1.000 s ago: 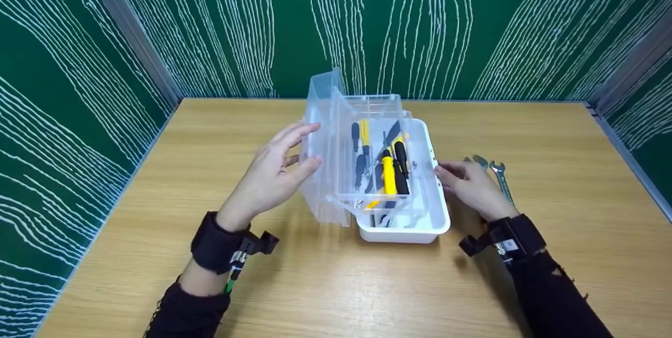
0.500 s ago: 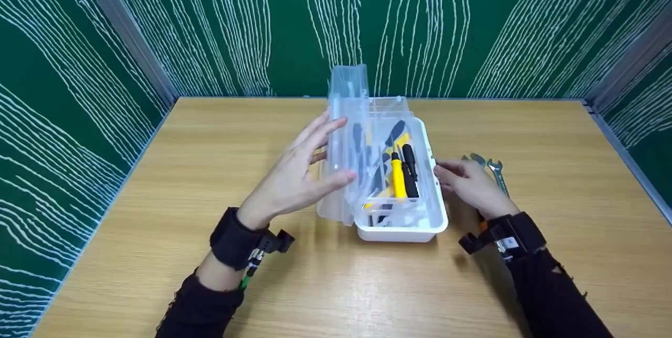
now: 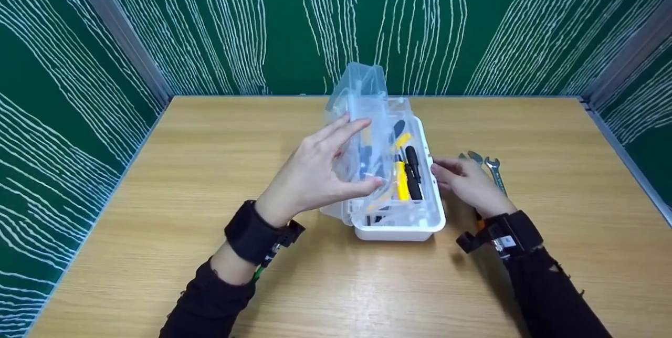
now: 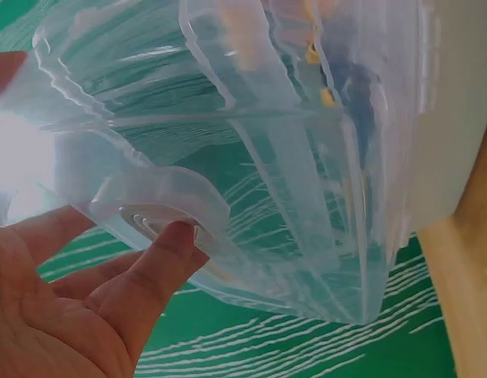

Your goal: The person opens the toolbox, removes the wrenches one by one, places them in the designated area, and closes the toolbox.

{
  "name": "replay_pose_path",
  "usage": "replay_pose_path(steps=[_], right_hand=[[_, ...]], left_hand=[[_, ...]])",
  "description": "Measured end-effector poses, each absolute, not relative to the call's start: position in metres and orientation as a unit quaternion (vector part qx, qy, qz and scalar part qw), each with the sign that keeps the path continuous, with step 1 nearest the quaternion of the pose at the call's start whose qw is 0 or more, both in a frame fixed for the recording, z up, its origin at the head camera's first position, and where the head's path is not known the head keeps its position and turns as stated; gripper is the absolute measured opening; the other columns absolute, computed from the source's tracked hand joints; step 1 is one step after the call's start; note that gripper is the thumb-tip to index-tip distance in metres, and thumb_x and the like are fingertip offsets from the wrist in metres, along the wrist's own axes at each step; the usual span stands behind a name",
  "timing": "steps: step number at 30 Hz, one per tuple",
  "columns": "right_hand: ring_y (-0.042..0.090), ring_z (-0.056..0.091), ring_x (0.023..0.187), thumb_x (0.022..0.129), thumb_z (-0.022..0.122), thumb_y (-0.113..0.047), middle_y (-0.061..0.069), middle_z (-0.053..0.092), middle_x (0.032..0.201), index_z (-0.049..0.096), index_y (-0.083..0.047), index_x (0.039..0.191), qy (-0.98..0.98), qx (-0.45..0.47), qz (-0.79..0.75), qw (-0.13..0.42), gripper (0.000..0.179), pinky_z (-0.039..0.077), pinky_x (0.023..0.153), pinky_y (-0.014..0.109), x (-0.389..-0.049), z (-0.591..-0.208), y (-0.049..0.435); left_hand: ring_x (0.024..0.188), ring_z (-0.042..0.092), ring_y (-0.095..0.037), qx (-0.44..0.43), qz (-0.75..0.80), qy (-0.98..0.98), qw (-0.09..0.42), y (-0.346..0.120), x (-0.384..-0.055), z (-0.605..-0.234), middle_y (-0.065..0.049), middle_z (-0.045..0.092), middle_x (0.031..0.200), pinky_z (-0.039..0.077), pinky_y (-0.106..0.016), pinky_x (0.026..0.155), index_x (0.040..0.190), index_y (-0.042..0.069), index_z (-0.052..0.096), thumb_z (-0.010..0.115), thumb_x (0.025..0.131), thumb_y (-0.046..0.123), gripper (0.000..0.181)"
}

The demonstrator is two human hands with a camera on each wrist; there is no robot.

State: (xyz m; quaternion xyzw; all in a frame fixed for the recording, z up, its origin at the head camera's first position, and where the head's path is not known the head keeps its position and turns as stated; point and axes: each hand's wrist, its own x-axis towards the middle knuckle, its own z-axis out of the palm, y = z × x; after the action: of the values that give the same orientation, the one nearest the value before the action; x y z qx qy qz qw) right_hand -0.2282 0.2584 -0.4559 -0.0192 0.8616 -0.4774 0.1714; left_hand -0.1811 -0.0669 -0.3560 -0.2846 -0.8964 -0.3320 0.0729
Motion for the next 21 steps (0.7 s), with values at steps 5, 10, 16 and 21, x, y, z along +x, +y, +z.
replay_pose_path(steps=[5, 10, 16, 21], right_hand=[[0.037, 0.055, 0.146, 0.113, 0.050, -0.048, 0.023, 0.048, 0.164, 0.039, -0.005, 0.165, 0.860, -0.020, -0.480, 0.172, 0.069, 0.047, 0.123, 0.052, -0.228, -0.457, 0.260], [0.038, 0.055, 0.147, 0.112, 0.051, -0.050, 0.022, 0.050, 0.163, 0.040, -0.006, 0.165, 0.858, -0.026, -0.485, 0.170, 0.070, 0.047, 0.123, 0.052, -0.227, -0.458, 0.261], [0.034, 0.056, 0.145, 0.113, 0.053, -0.043, 0.022, 0.052, 0.161, 0.043, -0.002, 0.163, 0.848, -0.040, -0.505, 0.157, 0.065, 0.053, 0.117, 0.037, -0.228, -0.459, 0.261], [0.035, 0.057, 0.145, 0.113, 0.053, -0.043, 0.022, 0.052, 0.162, 0.041, -0.003, 0.163, 0.844, -0.038, -0.510, 0.162, 0.066, 0.050, 0.120, 0.045, -0.228, -0.460, 0.264]], left_hand=[[0.129, 0.071, -0.033, -0.313, -0.301, -0.895, 0.107, -0.056, -0.184, -0.356, -0.021, 0.050, 0.163, 0.064, -0.034, 0.098, 0.157, 0.021, 0.056, 0.084, 0.083, 0.063, 0.090], [0.076, 0.075, -0.022, -0.340, -0.256, -0.896, 0.127, -0.042, -0.187, -0.356, -0.024, 0.054, 0.159, 0.038, -0.022, 0.053, 0.154, 0.017, 0.059, 0.081, 0.083, 0.066, 0.090], [0.060, 0.062, -0.018, -0.362, -0.194, -0.899, 0.150, -0.026, -0.188, -0.356, -0.025, 0.061, 0.153, 0.034, -0.022, 0.051, 0.151, 0.016, 0.061, 0.078, 0.084, 0.071, 0.089], [0.058, 0.062, -0.019, -0.364, -0.153, -0.909, 0.135, -0.013, -0.188, -0.356, -0.025, 0.059, 0.154, 0.032, -0.022, 0.049, 0.153, 0.017, 0.060, 0.075, 0.084, 0.075, 0.091]])
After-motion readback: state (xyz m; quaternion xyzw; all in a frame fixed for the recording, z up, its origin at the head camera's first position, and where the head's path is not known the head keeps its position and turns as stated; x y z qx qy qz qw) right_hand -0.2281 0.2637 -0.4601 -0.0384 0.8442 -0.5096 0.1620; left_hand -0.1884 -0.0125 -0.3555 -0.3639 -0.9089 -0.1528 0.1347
